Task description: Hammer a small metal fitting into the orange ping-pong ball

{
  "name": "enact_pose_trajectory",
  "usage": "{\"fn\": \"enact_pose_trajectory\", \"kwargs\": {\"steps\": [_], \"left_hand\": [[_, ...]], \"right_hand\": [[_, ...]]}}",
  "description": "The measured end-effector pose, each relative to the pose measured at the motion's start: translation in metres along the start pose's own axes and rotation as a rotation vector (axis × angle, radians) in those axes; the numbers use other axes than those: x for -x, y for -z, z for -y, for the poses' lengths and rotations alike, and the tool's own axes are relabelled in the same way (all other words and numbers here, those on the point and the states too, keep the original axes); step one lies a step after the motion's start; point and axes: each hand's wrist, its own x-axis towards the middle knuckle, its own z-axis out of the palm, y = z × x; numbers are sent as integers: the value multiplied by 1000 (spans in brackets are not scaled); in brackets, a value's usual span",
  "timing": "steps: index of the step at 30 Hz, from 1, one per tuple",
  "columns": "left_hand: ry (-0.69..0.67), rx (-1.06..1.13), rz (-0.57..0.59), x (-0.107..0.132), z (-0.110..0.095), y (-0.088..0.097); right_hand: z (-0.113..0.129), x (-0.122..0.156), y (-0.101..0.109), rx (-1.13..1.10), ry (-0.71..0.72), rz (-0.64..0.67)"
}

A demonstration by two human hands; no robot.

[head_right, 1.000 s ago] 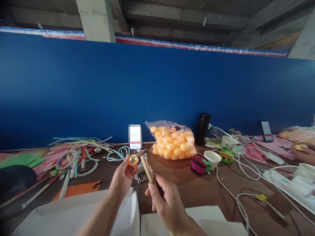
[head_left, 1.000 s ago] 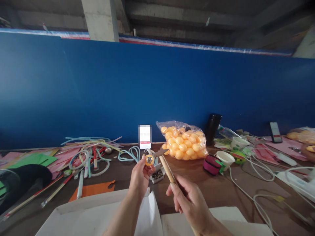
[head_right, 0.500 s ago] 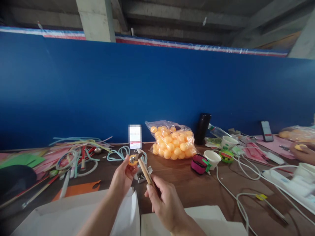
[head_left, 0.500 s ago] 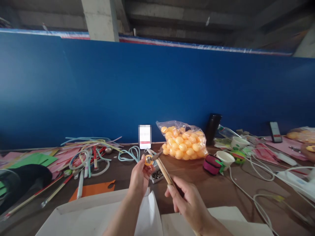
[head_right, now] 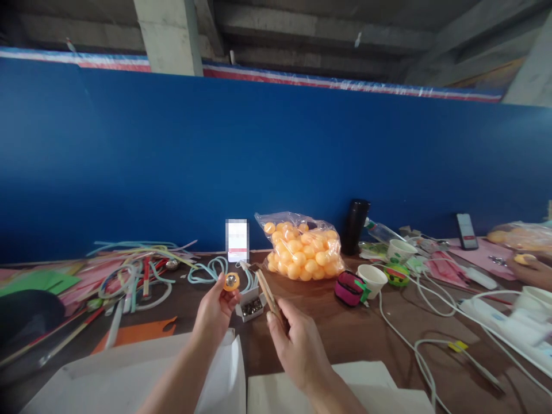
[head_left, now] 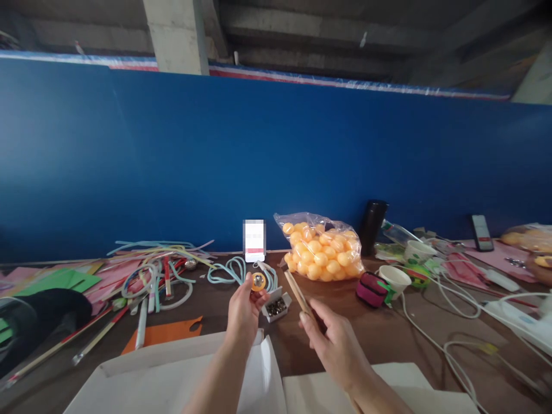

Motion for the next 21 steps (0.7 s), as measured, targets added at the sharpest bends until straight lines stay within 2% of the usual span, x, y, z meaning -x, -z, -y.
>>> {"fn": "enact_pose_trajectory", "kwargs": {"steps": [3,13,21], "left_hand": [[-37,-8,-52,-2,1,3],[-185,-202,-53,3,8,7],[-258,-384,-55,5,13,8]], "right_hand": [[-11,-5,1,161,4,-62],[-36,-12,-6,455,-180,4],[-40,-11,-7,635,-159,34]]}}
